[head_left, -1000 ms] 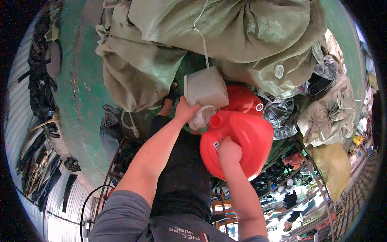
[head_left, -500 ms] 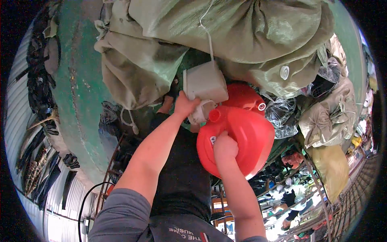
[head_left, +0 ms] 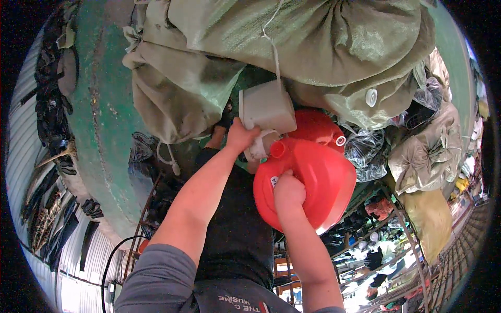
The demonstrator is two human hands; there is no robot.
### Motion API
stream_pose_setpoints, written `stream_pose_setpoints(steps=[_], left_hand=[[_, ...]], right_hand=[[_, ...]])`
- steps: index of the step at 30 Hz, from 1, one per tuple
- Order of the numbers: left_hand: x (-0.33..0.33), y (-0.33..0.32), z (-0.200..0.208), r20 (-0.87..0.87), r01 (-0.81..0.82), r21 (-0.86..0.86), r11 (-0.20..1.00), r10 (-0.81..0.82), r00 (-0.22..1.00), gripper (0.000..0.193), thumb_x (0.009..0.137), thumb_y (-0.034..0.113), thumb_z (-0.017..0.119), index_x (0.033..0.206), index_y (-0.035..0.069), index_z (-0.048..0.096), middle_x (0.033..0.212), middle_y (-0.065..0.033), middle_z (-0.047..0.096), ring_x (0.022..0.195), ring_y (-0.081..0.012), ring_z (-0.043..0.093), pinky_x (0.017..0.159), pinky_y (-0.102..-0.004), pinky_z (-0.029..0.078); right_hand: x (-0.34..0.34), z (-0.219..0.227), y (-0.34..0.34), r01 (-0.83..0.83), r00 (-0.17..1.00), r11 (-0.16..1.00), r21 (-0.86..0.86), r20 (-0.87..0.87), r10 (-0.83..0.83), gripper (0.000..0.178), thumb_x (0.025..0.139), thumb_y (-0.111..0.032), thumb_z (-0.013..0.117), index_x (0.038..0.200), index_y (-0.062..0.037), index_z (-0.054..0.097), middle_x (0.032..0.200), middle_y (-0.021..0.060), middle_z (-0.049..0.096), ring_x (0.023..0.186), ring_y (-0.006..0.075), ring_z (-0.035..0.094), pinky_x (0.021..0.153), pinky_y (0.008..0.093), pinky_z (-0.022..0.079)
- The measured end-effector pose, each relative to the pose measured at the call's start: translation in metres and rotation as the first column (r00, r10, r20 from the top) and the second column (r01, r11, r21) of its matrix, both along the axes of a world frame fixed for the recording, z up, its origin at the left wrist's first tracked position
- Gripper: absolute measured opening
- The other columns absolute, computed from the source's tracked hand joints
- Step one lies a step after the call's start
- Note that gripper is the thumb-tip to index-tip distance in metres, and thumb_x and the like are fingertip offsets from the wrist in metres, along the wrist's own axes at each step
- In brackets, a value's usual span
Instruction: Apply adhesive to the edges of a shoe upper and sole using a brush.
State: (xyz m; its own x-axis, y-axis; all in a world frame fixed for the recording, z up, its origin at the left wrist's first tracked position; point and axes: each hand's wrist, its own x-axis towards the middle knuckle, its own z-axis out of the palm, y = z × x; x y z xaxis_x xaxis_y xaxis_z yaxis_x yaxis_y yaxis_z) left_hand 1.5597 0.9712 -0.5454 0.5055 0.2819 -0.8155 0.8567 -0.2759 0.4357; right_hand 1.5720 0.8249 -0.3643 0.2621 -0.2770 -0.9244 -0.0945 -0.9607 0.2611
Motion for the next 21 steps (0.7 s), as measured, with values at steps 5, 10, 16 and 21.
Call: stream_pose_setpoints(steps=[5, 10, 16, 21], left_hand=[[0.004, 0.001, 0.001, -0.019, 0.004, -0.002, 1.0, -0.004, 1.0, 0.068, 0.069, 0.042, 0.075, 0.104, -0.009, 0.047, 0.103, -0.033, 0.064, 0.098, -0.044, 0.064, 0.084, -0.046, 0.052], [0.004, 0.002, -0.001, -0.039, 0.072, 0.038, 0.997, -0.07, 0.997, 0.071, 0.069, 0.044, 0.074, 0.107, -0.01, 0.048, 0.105, -0.0328, 0.064, 0.099, -0.0444, 0.064, 0.086, -0.0467, 0.052], [0.008, 0.007, -0.004, -0.043, 0.096, 0.005, 0.995, -0.095, 0.995, 0.073, 0.068, 0.045, 0.075, 0.108, -0.01, 0.048, 0.104, -0.032, 0.065, 0.1, -0.0437, 0.064, 0.086, -0.0459, 0.052], [0.011, 0.007, -0.002, -0.057, 0.09, -0.008, 0.996, -0.091, 0.994, 0.073, 0.067, 0.044, 0.076, 0.107, -0.01, 0.047, 0.104, -0.0321, 0.065, 0.1, -0.0433, 0.064, 0.086, -0.0454, 0.052]], right_hand=[[-0.003, -0.004, -0.002, -0.035, 0.999, 0.999, 0.016, 0.003, 0.035, 0.034, 0.097, -0.018, 0.038, 0.121, 0.0018, 0.053, 0.101, 0.0225, 0.07, 0.093, 0.0366, 0.07, 0.077, 0.0463, 0.058], [-0.008, -0.006, -0.002, -0.061, 0.997, 0.998, 0.019, 0.041, 0.06, 0.033, 0.097, -0.017, 0.039, 0.118, 0.0019, 0.055, 0.096, 0.0218, 0.071, 0.087, 0.0347, 0.072, 0.073, 0.0452, 0.059], [-0.012, -0.011, -0.002, -0.102, 0.991, 0.994, 0.042, 0.097, 0.098, 0.028, 0.094, -0.014, 0.043, 0.112, 0.0015, 0.058, 0.089, 0.0202, 0.071, 0.083, 0.0339, 0.072, 0.07, 0.0451, 0.059], [-0.011, -0.011, 0.0, -0.071, 0.991, 0.997, 0.043, 0.118, 0.066, 0.027, 0.093, -0.014, 0.045, 0.111, 0.0013, 0.057, 0.089, 0.0199, 0.072, 0.083, 0.0339, 0.072, 0.07, 0.0453, 0.059]])
